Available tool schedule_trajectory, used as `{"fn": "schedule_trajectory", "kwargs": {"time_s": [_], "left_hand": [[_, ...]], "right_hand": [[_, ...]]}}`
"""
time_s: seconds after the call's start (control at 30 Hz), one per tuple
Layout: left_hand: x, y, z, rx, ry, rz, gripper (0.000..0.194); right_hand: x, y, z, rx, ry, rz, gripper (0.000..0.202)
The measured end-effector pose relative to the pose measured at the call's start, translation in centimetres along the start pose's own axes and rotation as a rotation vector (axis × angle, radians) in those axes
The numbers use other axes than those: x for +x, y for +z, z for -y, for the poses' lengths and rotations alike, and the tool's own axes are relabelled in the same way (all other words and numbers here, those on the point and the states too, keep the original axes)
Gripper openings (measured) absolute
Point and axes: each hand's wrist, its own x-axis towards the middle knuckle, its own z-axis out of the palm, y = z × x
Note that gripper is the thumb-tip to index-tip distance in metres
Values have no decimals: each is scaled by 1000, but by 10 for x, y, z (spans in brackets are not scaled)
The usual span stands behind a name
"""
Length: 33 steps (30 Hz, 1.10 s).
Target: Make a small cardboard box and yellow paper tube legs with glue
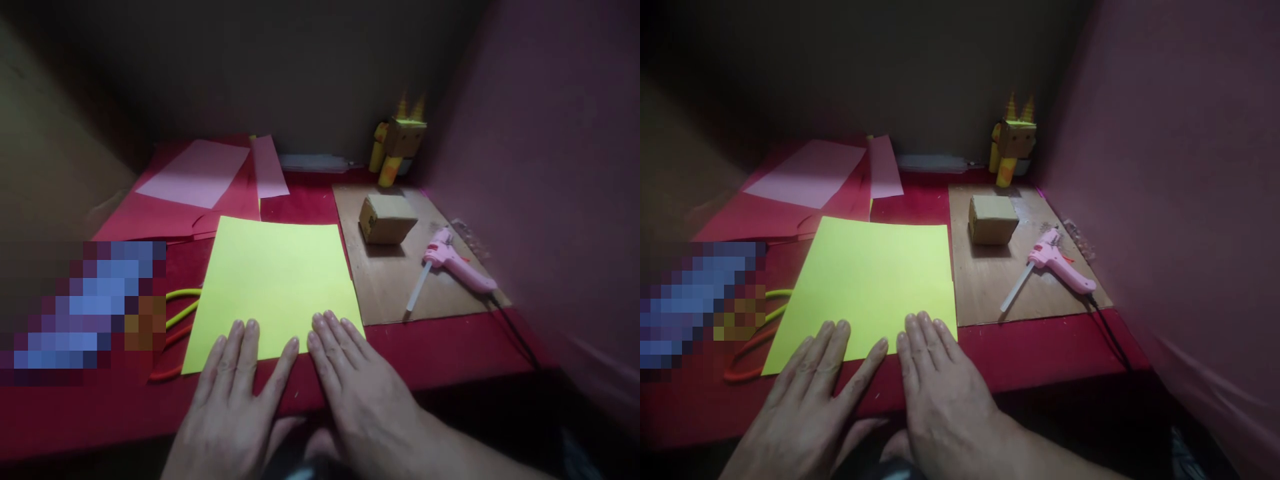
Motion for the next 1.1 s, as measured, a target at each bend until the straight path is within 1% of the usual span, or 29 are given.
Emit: {"fn": "schedule_trajectory", "kwargs": {"time_s": [0.13, 0.27, 0.4, 0.5, 0.57, 0.63, 0.7, 0.73, 0.77, 0.83, 0.87, 0.93, 0.97, 1.0, 1.1], "left_hand": [[-2, 0, 0, -22, -40, -22, 68], [-3, -1, 0, 21, 2, -41, 68], [0, -3, -1, 53, 8, -63, 69], [0, 0, -3, 67, 14, -68, 70], [-2, 2, -2, 65, 23, -103, 71], [-6, 1, 4, 20, 55, -160, 71], [-10, -5, 17, -67, 56, -220, 63], [-12, -9, 25, -112, 9, -249, 53], [-12, -14, 34, -142, -81, -282, 44], [-8, -23, 51, -164, -335, -323, 33], [-5, -27, 58, -150, -454, -293, 36], [2, -31, 67, -207, -636, -194, 45], [6, -31, 69, -248, -693, -130, 48], [9, -31, 70, -275, -731, -100, 50], [16, -28, 65, -363, -784, -51, 54]], "right_hand": [[-27, -7, -9, -70, 20, -60, 73], [-42, -16, -14, -129, 18, -73, 65], [-48, -22, -20, -168, 13, -108, 61], [-50, -25, -23, -172, 33, -137, 57], [-50, -28, -24, -160, 47, -171, 55], [-48, -32, -26, -153, 30, -190, 50], [-43, -36, -27, -152, 7, -226, 41], [-39, -37, -27, -147, 3, -256, 38], [-35, -38, -27, -137, 8, -288, 36], [-25, -37, -26, -109, 27, -316, 35], [-20, -35, -25, -97, 26, -305, 36], [-12, -29, -24, -88, -4, -254, 39], [-10, -26, -24, -89, -23, -228, 42], [-8, -22, -24, -89, -39, -208, 45], [-7, -14, -25, -85, -47, -189, 50]]}}
